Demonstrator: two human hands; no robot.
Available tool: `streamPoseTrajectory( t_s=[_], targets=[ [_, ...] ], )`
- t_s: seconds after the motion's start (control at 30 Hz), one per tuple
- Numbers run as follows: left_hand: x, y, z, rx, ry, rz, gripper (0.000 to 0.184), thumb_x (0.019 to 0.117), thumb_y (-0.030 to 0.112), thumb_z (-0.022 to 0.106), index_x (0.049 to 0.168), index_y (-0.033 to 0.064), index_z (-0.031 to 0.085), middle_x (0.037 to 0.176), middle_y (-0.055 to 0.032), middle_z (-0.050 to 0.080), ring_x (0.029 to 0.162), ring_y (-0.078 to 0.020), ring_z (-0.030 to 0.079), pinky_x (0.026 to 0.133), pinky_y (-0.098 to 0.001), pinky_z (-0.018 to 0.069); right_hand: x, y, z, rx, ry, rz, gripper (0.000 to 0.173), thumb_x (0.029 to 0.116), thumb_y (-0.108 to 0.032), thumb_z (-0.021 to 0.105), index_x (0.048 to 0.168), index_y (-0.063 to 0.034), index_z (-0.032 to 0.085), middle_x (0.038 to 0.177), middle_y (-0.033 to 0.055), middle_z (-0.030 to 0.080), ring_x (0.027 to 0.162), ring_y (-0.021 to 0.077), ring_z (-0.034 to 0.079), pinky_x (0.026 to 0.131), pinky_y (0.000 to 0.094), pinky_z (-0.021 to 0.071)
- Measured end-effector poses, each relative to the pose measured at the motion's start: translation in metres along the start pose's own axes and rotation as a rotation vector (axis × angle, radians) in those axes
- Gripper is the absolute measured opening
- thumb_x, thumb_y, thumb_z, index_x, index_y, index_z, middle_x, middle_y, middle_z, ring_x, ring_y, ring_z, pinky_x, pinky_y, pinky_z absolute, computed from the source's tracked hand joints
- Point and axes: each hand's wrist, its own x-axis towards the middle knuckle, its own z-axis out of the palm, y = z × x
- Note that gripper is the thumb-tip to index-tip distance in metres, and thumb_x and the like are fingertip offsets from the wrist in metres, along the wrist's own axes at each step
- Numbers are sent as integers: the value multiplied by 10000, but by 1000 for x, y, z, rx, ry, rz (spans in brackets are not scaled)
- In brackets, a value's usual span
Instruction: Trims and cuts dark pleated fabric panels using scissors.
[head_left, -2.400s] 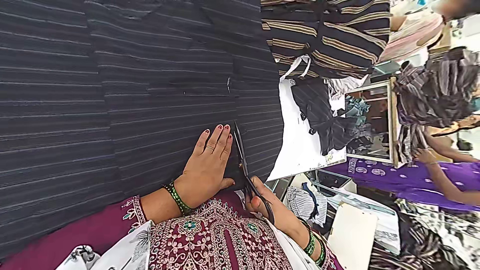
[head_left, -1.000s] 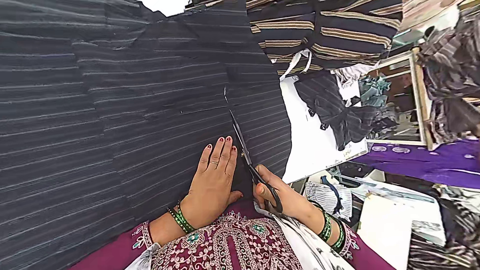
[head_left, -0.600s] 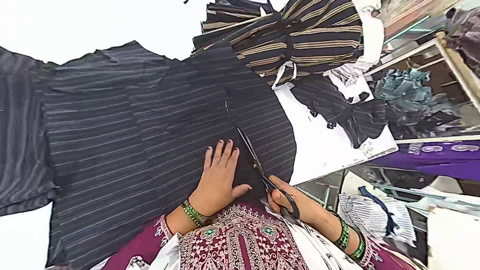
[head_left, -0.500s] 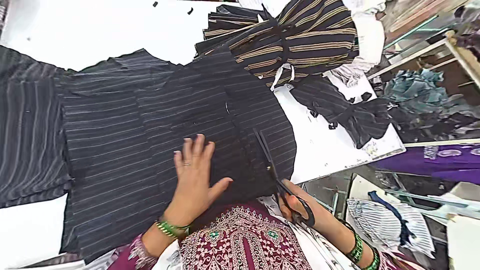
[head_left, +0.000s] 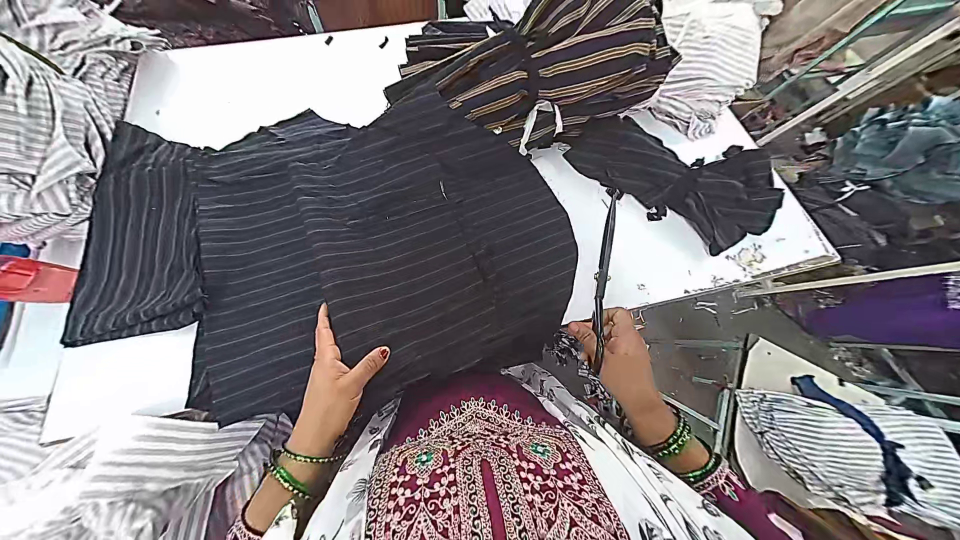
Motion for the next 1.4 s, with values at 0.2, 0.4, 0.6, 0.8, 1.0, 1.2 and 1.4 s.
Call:
streamPoseTrajectory(
  t_s=[0.2, 0.4, 0.6, 0.8, 1.0, 1.2, 1.4],
  targets=[
    [-15, 3, 7, -221, -32, -114, 1052, 812, -51, 692, 1622, 18, 24, 1614, -155, 327, 1302, -16, 541, 1007, -163, 493, -16, 11, 29, 339, 26, 31, 354, 929, -41, 692, 1152, 66, 438, 830, 39, 657, 565, 40, 623, 531, 204, 554],
    [-17, 10, 7, -338, -71, -107, 980, 814, -135, 653, 1595, -4, 76, 1431, -93, 540, 1142, -28, 657, 928, -193, 569, -21, 18, 43, 596, 78, 96, 346, 867, 102, 650, 1110, 14, 420, 749, 0, 649, 508, 42, 606, 494, 185, 540],
    [-36, -6, -9, -252, -148, -200, 1025, 759, -103, 706, 1589, 7, 114, 1413, -65, 570, 1146, -18, 658, 944, -187, 565, -48, 27, 26, 533, 5, 111, 354, 814, 74, 640, 1081, -16, 425, 700, -52, 609, 483, 16, 580, 472, 174, 523],
    [-40, -16, -51, 594, -39, 246, 995, 855, 358, 720, 1574, -99, 207, 1254, -252, 647, 872, -296, 716, 723, -492, 597, -60, 28, 4, 405, -42, 112, 316, 849, 24, 646, 1086, -29, 443, 712, -65, 653, 500, -9, 587, 463, 155, 505],
    [26, 48, 16, 686, -271, 730, 382, 1062, 211, 423, 1186, 20, 730, 1213, -173, 726, 1167, -343, 690, 984, -520, 542, -19, -21, 2, 575, -336, -144, 431, 932, -540, 682, 1074, -183, 486, 646, -152, 550, 487, -26, 526, 461, 160, 493],
    [115, 54, 103, 1169, -546, 376, 850, 1064, 553, 398, 1599, -70, 180, 1694, -265, 80, 1584, -399, 65, 1251, -566, 99, 11, -55, 25, 544, -773, 117, 653, 815, -718, 707, 1046, -161, 457, 629, -111, 523, 472, 6, 528, 465, 164, 491],
    [132, 53, 99, 1219, -599, 358, 1132, 923, 778, 447, 1618, -45, 98, 1709, -231, -4, 1592, -370, -8, 1249, -577, 45, 14, -38, 11, 329, -862, 152, 844, 713, -903, 591, 1079, -157, 442, 674, -97, 554, 563, 41, 592, 568, 213, 540]
  ],
)
